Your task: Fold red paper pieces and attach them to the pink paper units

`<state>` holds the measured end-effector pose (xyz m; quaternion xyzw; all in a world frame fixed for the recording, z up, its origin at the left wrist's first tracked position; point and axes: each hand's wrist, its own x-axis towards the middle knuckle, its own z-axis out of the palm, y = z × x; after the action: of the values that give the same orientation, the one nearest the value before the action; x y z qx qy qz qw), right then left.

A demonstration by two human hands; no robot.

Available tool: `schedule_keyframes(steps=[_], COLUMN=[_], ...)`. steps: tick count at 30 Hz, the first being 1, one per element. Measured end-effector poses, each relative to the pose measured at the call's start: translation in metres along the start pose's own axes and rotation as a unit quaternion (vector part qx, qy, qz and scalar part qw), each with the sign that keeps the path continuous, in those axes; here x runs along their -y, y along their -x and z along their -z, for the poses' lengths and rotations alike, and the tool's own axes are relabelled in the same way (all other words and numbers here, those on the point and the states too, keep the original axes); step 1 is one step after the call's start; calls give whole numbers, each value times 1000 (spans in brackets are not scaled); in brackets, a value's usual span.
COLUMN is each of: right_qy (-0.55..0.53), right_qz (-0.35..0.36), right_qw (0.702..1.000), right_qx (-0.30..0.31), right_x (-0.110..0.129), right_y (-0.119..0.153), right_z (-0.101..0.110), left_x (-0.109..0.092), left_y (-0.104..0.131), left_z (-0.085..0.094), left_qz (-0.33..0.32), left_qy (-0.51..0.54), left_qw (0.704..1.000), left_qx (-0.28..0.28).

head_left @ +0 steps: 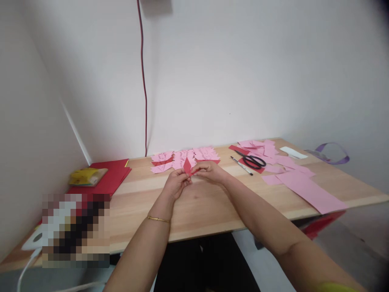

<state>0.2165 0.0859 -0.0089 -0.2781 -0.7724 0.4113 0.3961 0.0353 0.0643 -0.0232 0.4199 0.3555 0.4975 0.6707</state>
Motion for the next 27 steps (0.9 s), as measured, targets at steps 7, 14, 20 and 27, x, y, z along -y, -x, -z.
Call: schedule_keyframes(steps=[7,14,20,27], right_qy=[1,26,9,-43], right_qz=[-25,-50,-52,-58], right_qw=[1000,998,998,997], right_qx=[-19,-24,-36,-36], right_x=[-7,-7,-5,-5], right_y=[-1,1,2,1], right_z=[-1,-3,-3,-3], left_x=[-1,0,2,7], left_y=[3,4,3,-1], left_z=[-5,-8,-10,-6], left_qz=[-10,-25,-49,-81], left_qy=[-14,-84,-118,-159], left_qw=[1000,996,992,983], left_qx=[-17,-34,-10,-31])
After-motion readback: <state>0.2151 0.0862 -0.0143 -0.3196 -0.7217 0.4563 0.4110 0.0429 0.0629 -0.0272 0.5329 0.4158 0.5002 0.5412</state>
